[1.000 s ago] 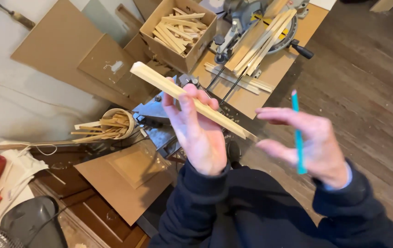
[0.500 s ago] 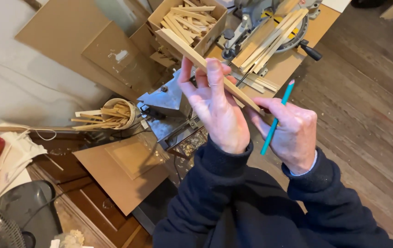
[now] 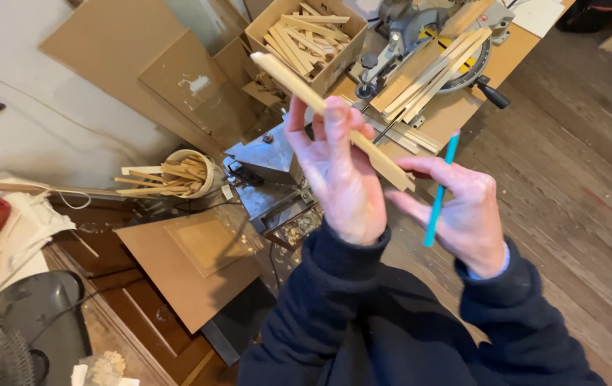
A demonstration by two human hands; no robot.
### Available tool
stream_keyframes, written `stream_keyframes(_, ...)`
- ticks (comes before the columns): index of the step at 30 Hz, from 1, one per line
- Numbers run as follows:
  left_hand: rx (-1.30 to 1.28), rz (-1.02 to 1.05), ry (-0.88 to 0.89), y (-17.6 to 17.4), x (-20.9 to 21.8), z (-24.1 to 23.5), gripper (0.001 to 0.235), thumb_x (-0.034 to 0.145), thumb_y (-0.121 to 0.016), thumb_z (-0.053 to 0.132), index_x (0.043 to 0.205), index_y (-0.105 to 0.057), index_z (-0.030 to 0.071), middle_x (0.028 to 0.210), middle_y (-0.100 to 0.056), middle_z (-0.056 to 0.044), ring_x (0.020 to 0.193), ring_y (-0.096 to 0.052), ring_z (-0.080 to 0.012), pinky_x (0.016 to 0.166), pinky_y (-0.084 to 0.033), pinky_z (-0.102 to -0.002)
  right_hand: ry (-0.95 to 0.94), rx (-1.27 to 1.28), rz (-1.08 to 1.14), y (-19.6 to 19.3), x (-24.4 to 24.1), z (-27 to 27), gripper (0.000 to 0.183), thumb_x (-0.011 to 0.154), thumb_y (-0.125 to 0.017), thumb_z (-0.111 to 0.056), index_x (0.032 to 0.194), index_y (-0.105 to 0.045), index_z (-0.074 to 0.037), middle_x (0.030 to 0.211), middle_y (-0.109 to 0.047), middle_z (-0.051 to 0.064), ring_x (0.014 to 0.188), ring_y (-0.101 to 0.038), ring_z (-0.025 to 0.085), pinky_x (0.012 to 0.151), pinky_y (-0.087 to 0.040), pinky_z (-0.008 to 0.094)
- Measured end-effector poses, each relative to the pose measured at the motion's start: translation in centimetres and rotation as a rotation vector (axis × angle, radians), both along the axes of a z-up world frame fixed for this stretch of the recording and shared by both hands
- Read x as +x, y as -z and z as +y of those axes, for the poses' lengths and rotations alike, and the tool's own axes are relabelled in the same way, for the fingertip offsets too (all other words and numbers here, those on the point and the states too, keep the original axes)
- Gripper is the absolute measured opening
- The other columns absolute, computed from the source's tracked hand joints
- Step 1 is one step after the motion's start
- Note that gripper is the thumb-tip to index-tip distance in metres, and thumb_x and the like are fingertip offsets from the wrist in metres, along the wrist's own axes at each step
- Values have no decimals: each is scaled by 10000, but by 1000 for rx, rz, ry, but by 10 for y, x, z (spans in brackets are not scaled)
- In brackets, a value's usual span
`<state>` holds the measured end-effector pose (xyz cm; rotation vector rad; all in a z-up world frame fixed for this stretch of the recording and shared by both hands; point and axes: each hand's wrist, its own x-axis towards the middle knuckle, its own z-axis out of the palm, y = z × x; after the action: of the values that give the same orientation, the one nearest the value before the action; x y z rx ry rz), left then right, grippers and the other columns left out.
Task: Marking wood moulding with a pencil and then trimming the ends using a manual miter trimmer.
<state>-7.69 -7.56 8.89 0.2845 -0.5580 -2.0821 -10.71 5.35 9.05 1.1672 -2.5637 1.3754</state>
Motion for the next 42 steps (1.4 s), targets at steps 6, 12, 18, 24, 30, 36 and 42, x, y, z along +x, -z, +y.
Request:
stream_keyframes(6, -26, 198, 220, 6, 27, -20, 612, 1041, -737, 286, 1537, -391, 197, 1085, -499, 11, 958, -501, -106, 886, -455, -321, -102, -167, -487, 3, -3, 7, 385, 827, -837, -116, 1186, -739, -19, 1133, -778, 87, 1014, -734, 153, 938, -590, 309)
stream_keyframes(12, -55, 363, 255, 15, 41, -24, 643, 1075, -694, 381, 1582, -331, 227, 1036, -475, 38, 901, -474, -72, 868, -416, -296, -150, -243, -278, -3, 11, 4, 362, 805, -859, -97, 1143, -740, -47, 1171, -775, 92, 1026, -769, 168, 919, -618, 298)
stream_keyframes(18, -82, 325, 241, 23, 51, -32, 746, 1025, -688, 462, 1592, -306, 166, 1172, -579, -6, 1084, -570, -175, 1010, -468, -425, -137, -175, -67, -21, 14, 4, 371, 771, -877, -123, 1110, -738, -68, 1153, -769, 89, 1003, -773, 206, 884, -610, 302)
stream_keyframes(24, -512, 24, 534, 48, 61, -33, 778, 962, -796, 415, 1546, -419, 64, 1451, -589, -187, 1355, -581, -291, 1190, -438, -473, -151, -136, -16, -21, 7, 6, 365, 774, -883, -156, 1101, -737, -85, 1129, -770, 77, 1005, -768, 225, 879, -598, 324)
stream_keyframes(30, -457, -115, 548, 71, 72, -26, 604, 970, -821, 285, 1424, -540, 5, 1394, -645, -240, 1302, -642, -319, 1152, -497, -518, -209, -131, 37, -21, 3, 6, 391, 789, -878, -202, 1125, -726, -72, 1123, -757, 91, 1010, -760, 247, 866, -594, 334)
stream_keyframes(36, -314, -9, 406, 48, 66, -24, 536, 998, -805, 274, 1393, -552, 17, 1338, -657, -188, 1289, -637, -325, 1148, -518, -585, -225, -329, 178, -5, -6, 36, 608, 632, -535, -280, 1153, -674, 1, 1124, -729, 147, 960, -707, 234, 883, -558, 374)
stream_keyframes(42, -240, -30, 362, 42, 64, -19, 505, 1004, -793, 239, 1391, -554, 17, 1341, -654, -183, 1282, -630, -328, 1135, -518, -609, -246, -379, 63, -15, 10, 27, 196, 1053, -585, -138, 1114, -670, 28, 964, -736, 136, 831, -747, 206, 793, -610, 313)
